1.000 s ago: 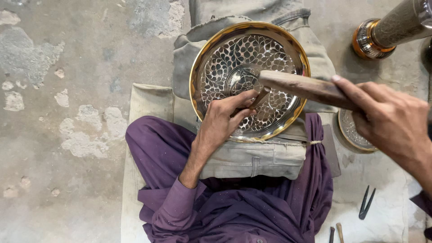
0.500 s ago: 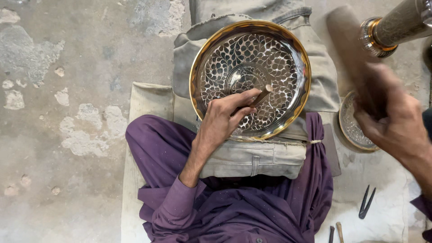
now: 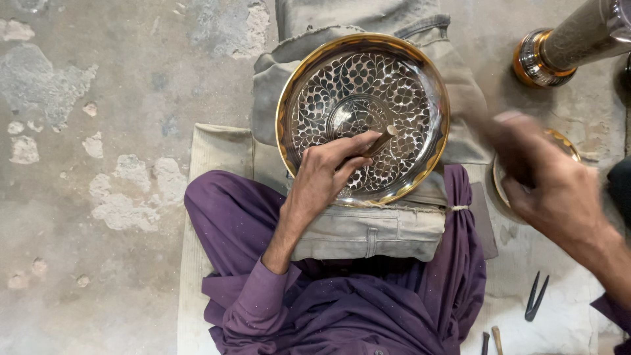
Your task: The person sits cross-legged on the floor with a decorative brass tray resting on a lap cushion. They hold a steel punch against the tray's embossed pattern with one hand and strike the punch with a wooden mallet in the other hand, repositioning the punch repeatedly to work the design across the tray surface.
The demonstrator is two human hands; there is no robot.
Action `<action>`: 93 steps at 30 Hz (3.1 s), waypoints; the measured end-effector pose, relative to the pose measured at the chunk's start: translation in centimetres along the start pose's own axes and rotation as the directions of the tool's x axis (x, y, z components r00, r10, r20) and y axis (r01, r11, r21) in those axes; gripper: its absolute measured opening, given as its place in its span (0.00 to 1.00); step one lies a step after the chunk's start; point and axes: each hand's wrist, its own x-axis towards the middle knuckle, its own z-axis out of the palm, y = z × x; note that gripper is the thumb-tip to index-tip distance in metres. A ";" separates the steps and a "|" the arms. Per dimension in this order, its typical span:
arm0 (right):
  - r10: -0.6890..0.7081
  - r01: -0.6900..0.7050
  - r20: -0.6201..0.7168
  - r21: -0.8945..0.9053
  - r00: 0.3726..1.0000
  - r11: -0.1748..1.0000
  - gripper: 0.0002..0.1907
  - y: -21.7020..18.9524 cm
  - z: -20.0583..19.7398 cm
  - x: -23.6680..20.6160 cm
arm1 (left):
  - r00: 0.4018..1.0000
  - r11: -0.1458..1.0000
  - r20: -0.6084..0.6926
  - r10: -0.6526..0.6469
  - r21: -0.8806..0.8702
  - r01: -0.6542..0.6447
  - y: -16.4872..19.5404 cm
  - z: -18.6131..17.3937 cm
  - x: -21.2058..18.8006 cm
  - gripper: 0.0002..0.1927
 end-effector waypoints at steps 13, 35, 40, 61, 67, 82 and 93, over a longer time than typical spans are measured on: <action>0.059 -0.035 0.025 0.983 0.998 0.178 0.19 -2.7 3.9 -3.2 | 0.992 0.970 0.005 -0.123 -0.213 0.121 -0.1 0.5 -2.4 0.27; 0.080 -0.053 0.197 -0.136 0.977 0.989 0.38 0.8 1.0 0.3 | 0.991 0.988 0.108 -0.078 -0.123 0.091 -1.0 0.4 -0.4 0.26; 0.032 -0.027 0.133 -0.038 0.991 0.999 0.40 1.2 1.0 1.2 | 0.996 0.993 0.082 -0.033 -0.106 0.042 -0.9 0.5 -0.5 0.27; 0.054 -0.033 0.172 -0.121 0.984 0.992 0.38 2.5 1.4 0.4 | 0.989 0.994 0.127 -0.073 -0.072 0.083 -0.6 1.1 -0.2 0.28; 0.061 -0.018 0.225 -0.189 0.972 0.982 0.40 2.0 1.0 0.2 | 0.985 0.990 0.138 -0.104 -0.078 0.116 -0.3 0.8 -0.2 0.27; 0.030 0.050 0.262 -0.290 0.965 0.956 0.39 2.3 1.0 -0.9 | 0.984 0.992 0.151 -0.091 -0.078 0.104 0.7 0.0 -0.3 0.27; 0.077 -0.065 0.116 -0.103 0.990 0.993 0.40 2.2 1.2 -1.3 | 0.982 0.993 0.172 -0.074 -0.074 0.088 0.8 -0.1 -0.4 0.25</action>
